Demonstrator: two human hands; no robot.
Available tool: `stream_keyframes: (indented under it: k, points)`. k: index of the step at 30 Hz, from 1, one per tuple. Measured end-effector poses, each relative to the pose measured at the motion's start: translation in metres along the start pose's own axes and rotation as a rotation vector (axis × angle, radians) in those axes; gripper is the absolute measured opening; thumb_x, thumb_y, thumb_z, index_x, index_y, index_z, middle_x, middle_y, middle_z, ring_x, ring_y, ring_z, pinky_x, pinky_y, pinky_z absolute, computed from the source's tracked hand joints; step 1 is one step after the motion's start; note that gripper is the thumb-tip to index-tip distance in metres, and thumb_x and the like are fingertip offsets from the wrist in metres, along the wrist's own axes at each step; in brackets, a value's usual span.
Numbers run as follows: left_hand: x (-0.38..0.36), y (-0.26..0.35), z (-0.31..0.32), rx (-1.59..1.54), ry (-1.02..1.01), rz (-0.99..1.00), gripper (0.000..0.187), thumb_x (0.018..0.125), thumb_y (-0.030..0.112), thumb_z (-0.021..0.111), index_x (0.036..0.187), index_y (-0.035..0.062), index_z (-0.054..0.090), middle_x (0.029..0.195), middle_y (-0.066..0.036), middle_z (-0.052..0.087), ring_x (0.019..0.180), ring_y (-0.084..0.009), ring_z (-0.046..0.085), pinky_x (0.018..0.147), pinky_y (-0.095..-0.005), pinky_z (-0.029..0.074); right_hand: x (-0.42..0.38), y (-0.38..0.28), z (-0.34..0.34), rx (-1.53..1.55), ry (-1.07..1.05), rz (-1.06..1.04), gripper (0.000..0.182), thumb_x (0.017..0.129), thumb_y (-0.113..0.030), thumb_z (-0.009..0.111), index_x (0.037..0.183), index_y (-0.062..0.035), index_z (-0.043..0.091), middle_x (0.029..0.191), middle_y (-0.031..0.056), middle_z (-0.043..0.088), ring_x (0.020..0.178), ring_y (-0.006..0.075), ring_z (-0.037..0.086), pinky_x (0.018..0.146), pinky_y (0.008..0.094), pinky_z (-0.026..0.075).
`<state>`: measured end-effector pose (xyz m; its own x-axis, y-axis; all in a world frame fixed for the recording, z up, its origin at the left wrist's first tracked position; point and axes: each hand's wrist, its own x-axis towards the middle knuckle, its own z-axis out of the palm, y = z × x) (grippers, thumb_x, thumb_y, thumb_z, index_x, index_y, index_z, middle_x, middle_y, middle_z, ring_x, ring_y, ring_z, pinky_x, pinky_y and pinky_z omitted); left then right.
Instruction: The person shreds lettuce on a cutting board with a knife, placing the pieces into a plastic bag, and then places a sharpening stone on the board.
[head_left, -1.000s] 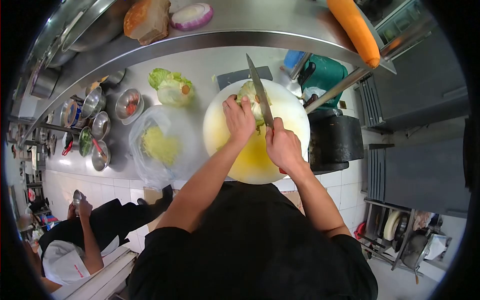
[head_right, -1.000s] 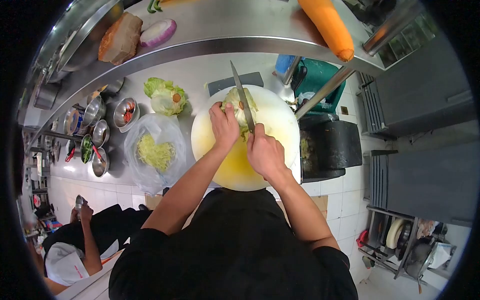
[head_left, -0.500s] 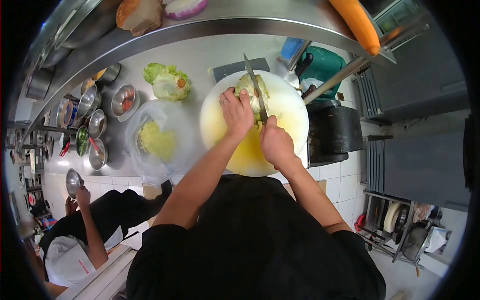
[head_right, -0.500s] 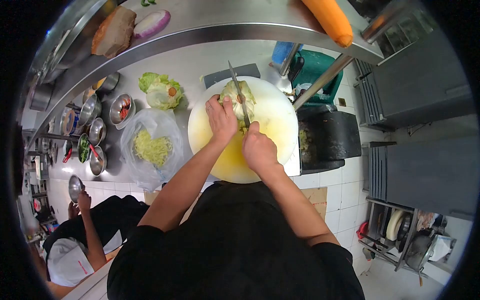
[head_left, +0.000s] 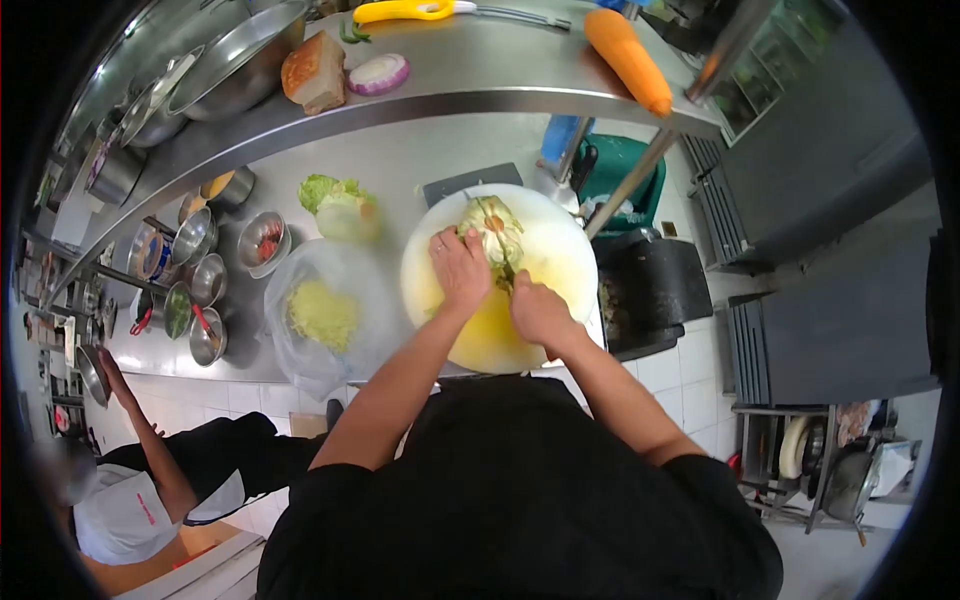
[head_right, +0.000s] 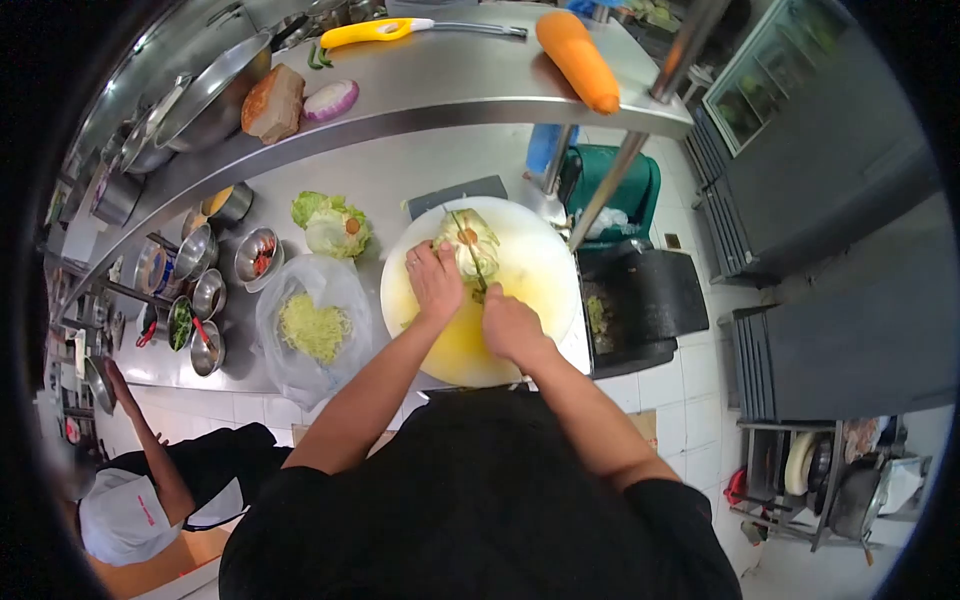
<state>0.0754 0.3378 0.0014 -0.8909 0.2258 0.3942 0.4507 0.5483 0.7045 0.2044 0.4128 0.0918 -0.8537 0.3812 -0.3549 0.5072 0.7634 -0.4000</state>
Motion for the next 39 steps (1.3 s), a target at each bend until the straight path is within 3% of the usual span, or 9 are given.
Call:
stream_keyframes:
  k: [9, 11, 15, 22, 24, 26, 31, 36, 39]
  points:
    - [0.018, 0.006, -0.018, -0.027, -0.095, -0.169, 0.045, 0.109, 0.034, 0.044, 0.126, -0.0062, 0.055, 0.118, -0.029, 0.059, 0.116, -0.0466, 0.052, 0.103, -0.0535, 0.039, -0.047, 0.023, 0.016, 0.004, -0.076, 0.056, 0.031, 0.099, -0.013, 0.045, 0.12, 0.0087, 0.052, 0.1, 0.0338, 0.072, 0.097, 0.0495, 0.071, 0.087, 0.0545, 0.057]
    - [0.012, 0.005, -0.023, -0.278, -0.1, -0.258, 0.055, 0.101, 0.038, 0.062, 0.134, -0.0038, 0.053, 0.13, -0.029, 0.057, 0.122, -0.0468, 0.053, 0.103, -0.0531, 0.043, -0.04, 0.028, 0.016, 0.038, -0.071, 0.03, 0.033, 0.101, -0.019, 0.047, 0.119, 0.0068, 0.053, 0.1, 0.0339, 0.072, 0.097, 0.0499, 0.071, 0.089, 0.0558, 0.055]
    - [-0.008, 0.015, -0.031, -0.004, -0.063, -0.03, 0.09, 0.075, 0.037, 0.088, 0.145, -0.003, 0.047, 0.13, -0.026, 0.06, 0.123, -0.0453, 0.057, 0.11, -0.048, 0.044, -0.025, 0.049, 0.004, 0.145, -0.031, 0.005, 0.034, 0.103, -0.028, 0.052, 0.119, 0.0019, 0.056, 0.099, 0.0328, 0.072, 0.097, 0.0495, 0.07, 0.089, 0.0565, 0.053]
    - [0.017, -0.01, -0.101, -0.504, -0.633, -0.527, 0.079, 0.074, 0.014, 0.082, 0.144, -0.001, 0.049, 0.126, -0.024, 0.065, 0.114, -0.0334, 0.066, 0.093, -0.0404, 0.055, -0.08, 0.064, -0.031, 0.153, 0.073, -0.065, 0.026, 0.104, -0.025, 0.054, 0.107, 0.0007, 0.055, 0.083, 0.0305, 0.07, 0.084, 0.0512, 0.068, 0.079, 0.0582, 0.052]
    - [0.001, -0.039, -0.094, -0.486, -0.616, -0.526, 0.067, 0.076, 0.015, 0.083, 0.135, -0.0026, 0.056, 0.124, -0.022, 0.066, 0.11, -0.0293, 0.067, 0.087, -0.0393, 0.057, -0.094, 0.06, -0.027, 0.156, 0.11, -0.113, 0.023, 0.103, -0.023, 0.055, 0.103, -0.0005, 0.053, 0.078, 0.0287, 0.069, 0.075, 0.0502, 0.068, 0.072, 0.0597, 0.053]
    - [-0.015, -0.068, -0.077, -0.443, -0.376, -0.218, 0.062, 0.078, 0.016, 0.085, 0.131, -0.0035, 0.058, 0.121, -0.022, 0.066, 0.102, -0.0269, 0.068, 0.08, -0.0374, 0.057, -0.102, 0.054, -0.022, 0.075, 0.162, -0.183, 0.021, 0.102, -0.022, 0.057, 0.104, -0.0011, 0.053, 0.077, 0.0265, 0.07, 0.074, 0.0484, 0.069, 0.07, 0.0584, 0.054]
    - [-0.03, -0.024, -0.092, -0.538, -0.316, -0.329, 0.056, 0.081, 0.016, 0.085, 0.127, -0.0035, 0.061, 0.115, -0.02, 0.069, 0.091, -0.0231, 0.07, 0.077, -0.0346, 0.057, -0.113, 0.036, -0.021, -0.058, 0.281, -0.356, 0.02, 0.101, -0.02, 0.059, 0.101, -0.0006, 0.053, 0.07, 0.0214, 0.068, 0.058, 0.0399, 0.069, 0.054, 0.0507, 0.056]
    - [-0.031, -0.027, -0.086, -0.464, -0.258, -0.181, 0.05, 0.087, 0.002, 0.079, 0.131, -0.0059, 0.055, 0.109, -0.016, 0.073, 0.091, -0.0155, 0.072, 0.077, -0.0257, 0.057, -0.122, 0.032, -0.03, -0.123, 0.243, -0.382, 0.019, 0.101, -0.019, 0.059, 0.099, -0.0009, 0.053, 0.069, 0.0208, 0.068, 0.058, 0.0386, 0.069, 0.053, 0.0493, 0.056]
    - [-0.019, -0.014, -0.101, -0.5, -0.352, -0.352, 0.053, 0.088, 0.003, 0.078, 0.134, -0.0064, 0.054, 0.108, -0.017, 0.073, 0.091, -0.0165, 0.071, 0.079, -0.0271, 0.057, -0.121, 0.035, -0.031, -0.13, 0.276, -0.378, 0.019, 0.101, -0.019, 0.059, 0.097, -0.0011, 0.054, 0.069, 0.0203, 0.068, 0.056, 0.0382, 0.069, 0.052, 0.0488, 0.055]
